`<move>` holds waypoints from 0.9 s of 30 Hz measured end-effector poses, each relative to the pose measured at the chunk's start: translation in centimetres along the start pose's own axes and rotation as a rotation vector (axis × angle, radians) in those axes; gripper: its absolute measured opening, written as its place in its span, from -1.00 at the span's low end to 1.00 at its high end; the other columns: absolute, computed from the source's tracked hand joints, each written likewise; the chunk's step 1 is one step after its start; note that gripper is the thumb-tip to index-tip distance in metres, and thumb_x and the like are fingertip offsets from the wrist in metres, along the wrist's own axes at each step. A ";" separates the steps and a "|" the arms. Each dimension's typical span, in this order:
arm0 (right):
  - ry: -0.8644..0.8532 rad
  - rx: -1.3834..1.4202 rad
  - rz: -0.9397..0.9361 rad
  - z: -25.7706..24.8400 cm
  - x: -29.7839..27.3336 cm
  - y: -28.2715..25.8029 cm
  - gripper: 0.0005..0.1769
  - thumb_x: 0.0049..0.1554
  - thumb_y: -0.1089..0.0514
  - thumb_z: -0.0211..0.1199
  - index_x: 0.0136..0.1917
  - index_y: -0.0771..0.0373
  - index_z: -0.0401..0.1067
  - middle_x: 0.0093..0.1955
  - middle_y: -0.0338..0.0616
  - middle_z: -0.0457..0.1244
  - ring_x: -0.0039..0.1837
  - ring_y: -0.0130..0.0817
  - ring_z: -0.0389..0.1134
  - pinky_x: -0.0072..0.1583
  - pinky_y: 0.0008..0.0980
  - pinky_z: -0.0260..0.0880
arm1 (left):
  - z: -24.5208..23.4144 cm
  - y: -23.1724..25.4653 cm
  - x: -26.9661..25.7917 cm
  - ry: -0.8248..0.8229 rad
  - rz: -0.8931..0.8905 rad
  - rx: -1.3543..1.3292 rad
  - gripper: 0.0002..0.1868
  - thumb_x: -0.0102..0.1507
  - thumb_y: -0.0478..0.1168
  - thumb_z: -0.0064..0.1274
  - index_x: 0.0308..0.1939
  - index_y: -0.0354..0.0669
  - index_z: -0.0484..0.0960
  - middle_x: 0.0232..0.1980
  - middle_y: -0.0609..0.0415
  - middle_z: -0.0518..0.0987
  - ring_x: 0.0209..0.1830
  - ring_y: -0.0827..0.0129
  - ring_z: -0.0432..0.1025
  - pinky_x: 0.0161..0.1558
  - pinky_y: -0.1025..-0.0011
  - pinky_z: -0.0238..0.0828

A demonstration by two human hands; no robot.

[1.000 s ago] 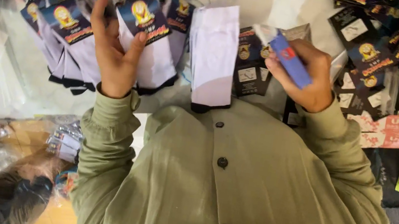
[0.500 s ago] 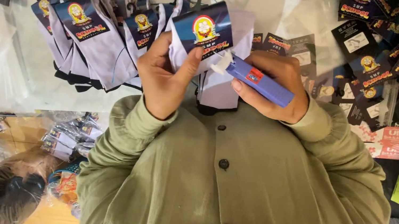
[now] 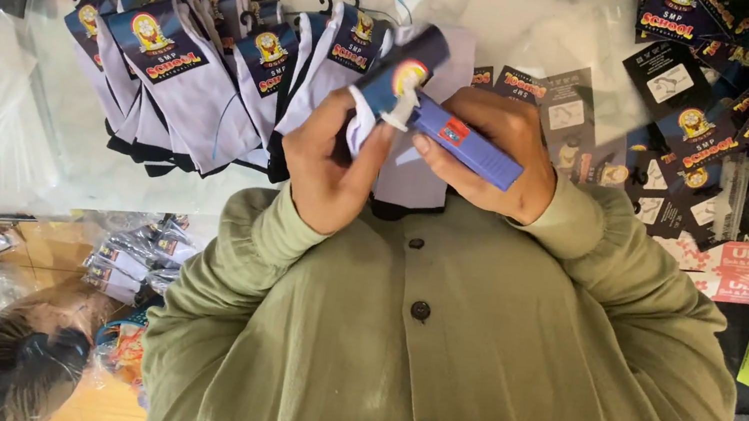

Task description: Attaching cardboard brand tags to pairs of socks using a manual tagging gun

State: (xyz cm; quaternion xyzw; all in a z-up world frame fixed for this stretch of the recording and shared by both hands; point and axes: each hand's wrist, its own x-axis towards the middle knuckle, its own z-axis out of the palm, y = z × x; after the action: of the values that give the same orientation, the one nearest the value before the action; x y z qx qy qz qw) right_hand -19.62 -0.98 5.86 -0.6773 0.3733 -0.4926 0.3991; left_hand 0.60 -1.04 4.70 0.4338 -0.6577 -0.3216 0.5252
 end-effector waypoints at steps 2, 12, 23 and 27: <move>-0.053 0.018 0.041 0.0 -0.1 0.1 -0.75 0.22 0.24 0.30 -0.26 0.40 0.38 -0.43 0.12 0.17 -0.41 0.01 0.21 -0.31 -0.20 0.17 | -1.2 1.4 0.5 -0.154 0.015 -0.089 -0.39 0.33 -0.25 0.21 0.38 -0.41 0.33 0.41 -0.34 0.40 0.34 -0.25 0.38 0.32 -0.10 0.40; -0.149 0.170 0.051 0.1 -0.6 1.7 -0.63 0.27 0.08 0.26 -0.28 0.36 0.43 -0.41 0.02 0.26 -0.39 -0.17 0.29 -0.30 -0.30 0.29 | -0.1 1.0 0.0 -0.040 0.167 0.171 -0.82 0.21 -0.34 0.32 -0.11 -0.07 0.82 -0.20 0.07 0.75 -0.32 0.12 0.64 -0.13 0.30 0.54; -0.176 0.347 0.128 -0.3 -0.6 2.5 -0.60 0.26 -0.09 0.19 -0.10 0.34 0.43 -0.30 0.02 0.37 -0.34 -0.24 0.42 -0.26 -0.37 0.42 | -0.1 1.3 0.6 -0.110 0.161 0.032 -0.74 0.31 -0.44 0.14 0.08 -0.32 0.70 0.01 -0.21 0.69 -0.06 -0.12 0.63 0.01 0.15 0.51; -0.175 0.276 0.144 -1.2 -0.7 -0.1 -0.42 0.10 -0.12 0.37 0.07 0.39 0.27 -0.22 0.08 0.36 -0.25 -0.15 0.46 -0.22 -0.28 0.40 | -1.1 1.9 1.2 -0.073 0.096 -0.034 -0.78 0.30 -0.45 0.11 0.00 -0.26 0.75 -0.13 -0.13 0.72 -0.23 -0.03 0.64 -0.08 0.18 0.51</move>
State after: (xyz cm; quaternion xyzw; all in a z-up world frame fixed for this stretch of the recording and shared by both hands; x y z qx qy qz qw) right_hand -20.95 -0.50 5.93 -0.6280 0.3136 -0.4482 0.5535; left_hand 1.15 -1.33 7.13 0.3806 -0.6911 -0.3228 0.5228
